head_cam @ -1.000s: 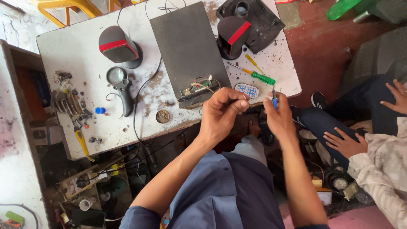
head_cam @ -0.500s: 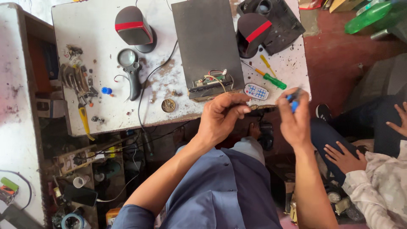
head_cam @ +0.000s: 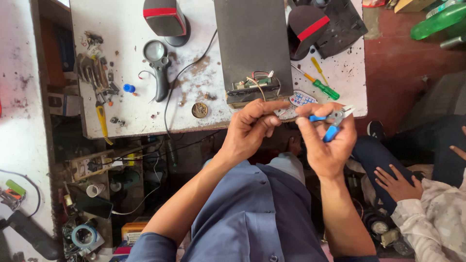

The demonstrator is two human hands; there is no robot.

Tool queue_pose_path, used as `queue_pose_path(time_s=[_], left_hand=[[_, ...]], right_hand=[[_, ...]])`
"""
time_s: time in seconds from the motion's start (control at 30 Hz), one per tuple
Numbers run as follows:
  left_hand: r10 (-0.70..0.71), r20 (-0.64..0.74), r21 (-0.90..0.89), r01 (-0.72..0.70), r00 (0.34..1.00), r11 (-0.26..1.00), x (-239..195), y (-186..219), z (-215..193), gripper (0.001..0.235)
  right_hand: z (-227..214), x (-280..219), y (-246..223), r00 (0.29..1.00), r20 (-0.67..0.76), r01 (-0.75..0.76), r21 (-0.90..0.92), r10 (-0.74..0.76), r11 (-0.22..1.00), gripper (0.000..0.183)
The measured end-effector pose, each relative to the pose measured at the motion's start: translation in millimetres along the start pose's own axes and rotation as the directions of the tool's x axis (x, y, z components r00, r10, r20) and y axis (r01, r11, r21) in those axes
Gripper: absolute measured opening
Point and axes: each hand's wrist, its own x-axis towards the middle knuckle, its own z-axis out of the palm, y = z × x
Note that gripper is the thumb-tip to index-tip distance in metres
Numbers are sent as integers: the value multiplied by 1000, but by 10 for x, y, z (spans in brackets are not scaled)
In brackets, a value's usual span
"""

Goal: The person uses a soldering iron to work on wires connected to a small circuit board inside a black box. They also use pliers to strip wire insulation and a magnifying glass to inspect the connections.

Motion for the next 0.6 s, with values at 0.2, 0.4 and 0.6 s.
queue_pose_path(time_s=[0.2, 0.4, 0.6], left_hand=[[-60, -7, -253, 56, 998, 966, 17, -90, -60, 23], [-68, -29, -241, 59, 997, 969, -8, -210, -91, 5], [-127, -158, -403, 54, 979, 914, 46, -280, 55, 3]], right_hand=[[304, 130, -116, 998, 5, -61, 34, 61, 998, 32], [339, 141, -54, 994, -39, -98, 68, 101, 993, 33], [469, 30, 30, 978, -163, -124, 53, 131, 991, 29]])
